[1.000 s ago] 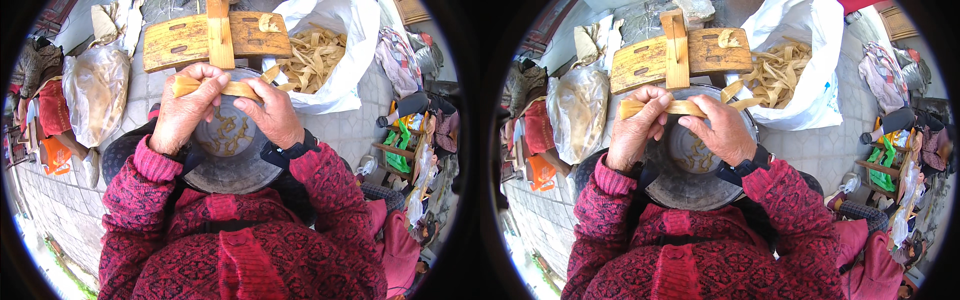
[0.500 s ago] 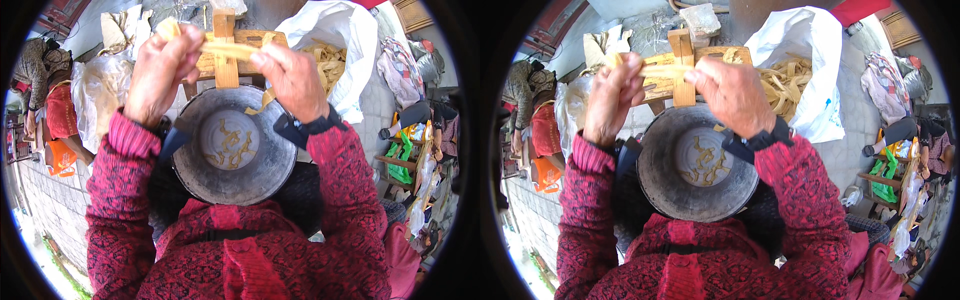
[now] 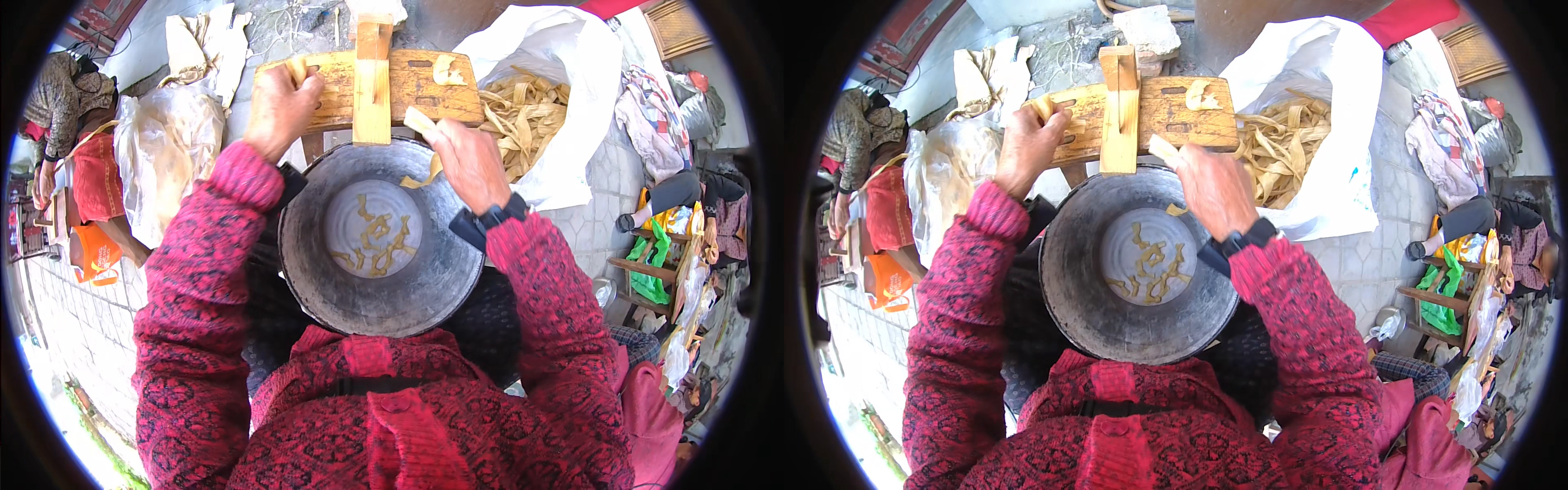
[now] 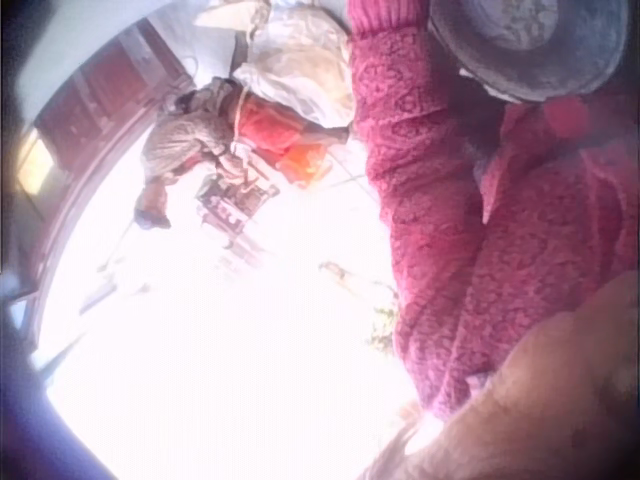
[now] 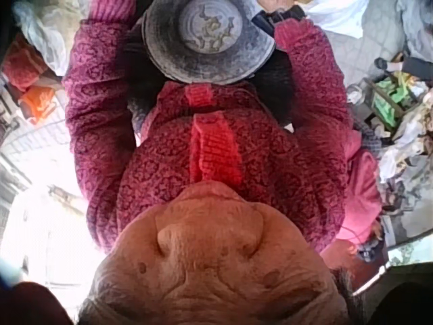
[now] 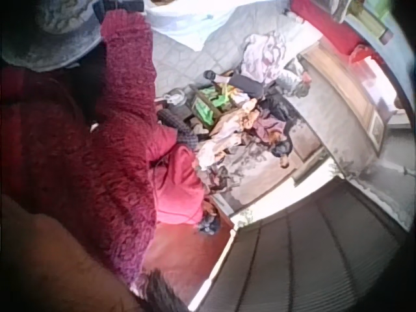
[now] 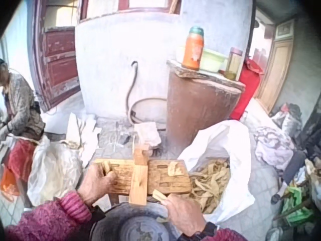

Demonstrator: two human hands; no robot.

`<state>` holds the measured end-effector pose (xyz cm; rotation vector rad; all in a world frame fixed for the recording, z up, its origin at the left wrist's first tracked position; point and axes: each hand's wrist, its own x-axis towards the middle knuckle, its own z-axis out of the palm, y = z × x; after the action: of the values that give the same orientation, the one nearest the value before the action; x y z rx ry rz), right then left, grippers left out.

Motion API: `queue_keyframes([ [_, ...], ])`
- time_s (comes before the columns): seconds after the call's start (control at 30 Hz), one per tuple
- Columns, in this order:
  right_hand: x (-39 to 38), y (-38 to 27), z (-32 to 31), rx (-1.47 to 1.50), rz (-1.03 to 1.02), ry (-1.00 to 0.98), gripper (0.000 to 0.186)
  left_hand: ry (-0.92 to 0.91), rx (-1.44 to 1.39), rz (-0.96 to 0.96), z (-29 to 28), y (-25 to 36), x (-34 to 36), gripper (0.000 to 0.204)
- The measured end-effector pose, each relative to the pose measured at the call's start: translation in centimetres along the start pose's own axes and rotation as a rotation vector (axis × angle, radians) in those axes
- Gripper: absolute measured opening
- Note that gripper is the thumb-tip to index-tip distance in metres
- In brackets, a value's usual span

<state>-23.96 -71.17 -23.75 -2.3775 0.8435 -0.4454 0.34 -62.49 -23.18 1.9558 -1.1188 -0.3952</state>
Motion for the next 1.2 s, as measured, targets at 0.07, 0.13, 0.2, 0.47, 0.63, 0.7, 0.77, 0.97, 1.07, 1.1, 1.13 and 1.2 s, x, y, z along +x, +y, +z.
queue_keyframes([
  [0.07, -1.9, -1.7, -0.7, 0.121, 0.048, -0.062, 0.027, -0.237, -0.140, -0.037, -1.4, 0.5, -1.6, 0.038],
  [0.13, -3.8, -3.7, -0.9, 0.316, -0.042, -0.054, 0.023, -0.445, -0.033, -0.153, -2.3, 1.5, -3.5, 0.042],
  [0.2, -5.2, -5.2, -0.5, 0.337, -0.156, -0.063, 0.021, -0.593, -0.048, -0.148, -2.4, 2.4, -5.8, 0.042],
  [0.47, -7.9, -8.0, 1.6, 0.420, -0.560, 0.047, 0.016, -1.105, -0.727, -0.414, 2.7, 4.8, -10.6, 0.055],
  [0.63, -10.5, -12.8, 2.8, 0.798, -0.760, -0.258, 0.025, -1.160, -1.031, -0.770, 3.3, 7.1, -11.1, 0.043],
  [0.7, -10.5, -12.6, 2.5, 0.804, -0.670, -0.209, 0.024, -1.145, -1.197, -0.784, 2.6, 7.2, -10.4, 0.038],
  [0.77, -9.8, -11.7, 1.7, 0.839, -0.552, -0.162, 0.022, -0.967, -1.205, -0.722, 1.3, 6.6, -9.2, 0.028],
  [0.97, -5.9, -7.9, -0.7, 0.695, -0.135, 0.173, 0.023, -0.778, -0.874, -0.543, -0.8, 6.0, -10.3, 0.015],
  [1.07, -4.6, -7.1, 0.2, 0.642, 0.000, 0.244, 0.015, -0.761, -0.633, -0.282, -1.4, 6.7, -10.4, 0.011],
  [1.1, -4.7, -6.8, 0.3, 0.607, 0.064, 0.174, 0.017, -0.613, -0.475, -0.159, -1.4, 7.1, -10.6, 0.009],
  [1.13, -4.6, -6.5, 0.4, 0.569, 0.118, 0.116, 0.019, -0.396, -0.228, 0.173, -1.3, 7.3, -10.7, 0.004],
  [1.2, -4.5, -5.9, 0.4, 0.571, 0.079, 0.065, 0.028, -0.162, 0.077, 0.700, -1.1, 7.6, -10.5, 0.014],
])
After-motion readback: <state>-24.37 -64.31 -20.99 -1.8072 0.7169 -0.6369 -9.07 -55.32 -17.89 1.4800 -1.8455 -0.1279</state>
